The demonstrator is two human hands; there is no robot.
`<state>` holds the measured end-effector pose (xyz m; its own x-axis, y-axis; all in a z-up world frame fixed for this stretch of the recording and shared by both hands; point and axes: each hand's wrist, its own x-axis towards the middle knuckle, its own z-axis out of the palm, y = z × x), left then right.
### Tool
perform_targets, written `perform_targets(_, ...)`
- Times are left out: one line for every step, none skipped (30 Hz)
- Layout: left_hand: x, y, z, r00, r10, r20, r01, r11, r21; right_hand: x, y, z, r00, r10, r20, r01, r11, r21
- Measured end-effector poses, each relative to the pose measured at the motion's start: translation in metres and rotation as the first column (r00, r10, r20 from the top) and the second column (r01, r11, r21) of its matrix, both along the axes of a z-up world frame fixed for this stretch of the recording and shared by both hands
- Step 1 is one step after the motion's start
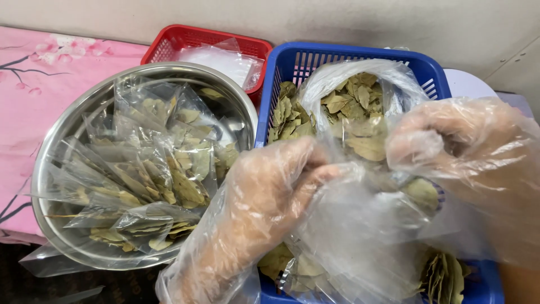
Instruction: The person picks up dried bay leaves from a large plastic bag inside a blue basket and places them into smaller clear plastic bags, eventually putting the filled bags into a metal bowl.
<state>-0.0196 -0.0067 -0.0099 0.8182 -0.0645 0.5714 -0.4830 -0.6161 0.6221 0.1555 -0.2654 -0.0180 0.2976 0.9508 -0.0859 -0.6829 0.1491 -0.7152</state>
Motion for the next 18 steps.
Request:
perform_targets(0.002,0.001,-0.006,1.000,-0.003,0.001,0.003,1.000,-0.001,-0.012,0.006,0.008,1.000,-0.003,0.001,0.003,1.000,-0.001)
perform_targets(0.005,0.001,-0.012,0.991,0.039,0.130,-0.056,0.991,0.126,-0.025,0.011,0.016,0.939,-0.130,0.319,0.176,0.977,-0.120)
perform_targets(0.007,0.002,-0.018,0.963,0.061,0.261,-0.127,0.962,0.242,-0.037,0.016,0.024,0.767,-0.191,0.612,0.370,0.911,-0.180)
perform_targets(0.005,-0.002,-0.005,0.964,0.055,0.262,-0.122,0.962,0.244,-0.050,0.022,0.032,0.510,-0.178,0.841,0.561,0.810,-0.169)
perform_targets(0.002,-0.006,0.008,0.998,-0.047,-0.032,0.045,0.998,-0.050,-0.063,0.028,0.040,0.207,-0.090,0.974,0.722,0.686,-0.090)
perform_targets(-0.002,-0.010,0.021,0.930,-0.233,-0.284,0.118,0.922,-0.368,-0.075,0.035,0.047,-0.096,0.062,0.993,0.828,0.560,0.045)
perform_targets(-0.001,-0.011,0.030,0.930,-0.231,-0.286,0.116,0.923,-0.367,-0.080,0.042,0.051,-0.094,0.061,0.994,0.827,0.561,0.044)
perform_targets(0.000,-0.013,0.038,0.910,-0.179,-0.373,0.047,0.940,-0.337,-0.085,0.048,0.056,0.027,0.153,0.988,0.942,0.326,-0.076)
perform_targets(0.001,-0.015,0.046,0.881,-0.126,-0.456,-0.019,0.954,-0.300,-0.090,0.054,0.061,0.162,0.209,0.964,0.982,0.061,-0.178)
perform_targets(0.007,-0.009,0.023,0.882,-0.128,-0.454,-0.017,0.953,-0.302,-0.087,0.055,0.060,0.161,0.210,0.964,0.983,0.059,-0.176)
perform_targets(0.014,-0.004,0.000,0.999,0.039,0.028,-0.040,0.997,0.065,-0.085,0.055,0.059,0.233,0.053,0.971,0.955,0.177,-0.238)
perform_targets(0.021,0.001,-0.023,0.853,-0.011,0.521,-0.219,0.900,0.378,-0.082,0.056,0.058,0.313,-0.098,0.945,0.914,0.302,-0.271)
perform_targets(0.022,0.002,-0.025,0.851,-0.013,0.525,-0.218,0.900,0.376,-0.079,0.054,0.056,0.309,-0.099,0.946,0.916,0.300,-0.268)
perform_targets(0.022,0.002,-0.028,0.852,0.020,0.524,-0.227,0.915,0.334,-0.075,0.052,0.054,0.303,-0.057,0.951,0.888,0.378,-0.260)
perform_targets(0.022,0.003,-0.031,0.852,0.053,0.521,-0.236,0.927,0.291,-0.072,0.051,0.051,0.293,-0.015,0.956,0.854,0.454,-0.254)
perform_targets(0.020,0.003,-0.026,0.851,0.055,0.523,-0.238,0.927,0.289,-0.077,0.052,0.055,0.291,-0.014,0.957,0.854,0.454,-0.254)
perform_targets(0.017,0.003,-0.021,0.895,0.081,0.440,-0.217,0.938,0.269,-0.081,0.054,0.059,0.295,-0.080,0.952,0.856,0.464,-0.226)
perform_targets(0.014,0.003,-0.016,0.931,0.102,0.349,-0.196,0.949,0.247,-0.086,0.055,0.063,0.300,-0.146,0.943,0.859,0.471,-0.201)
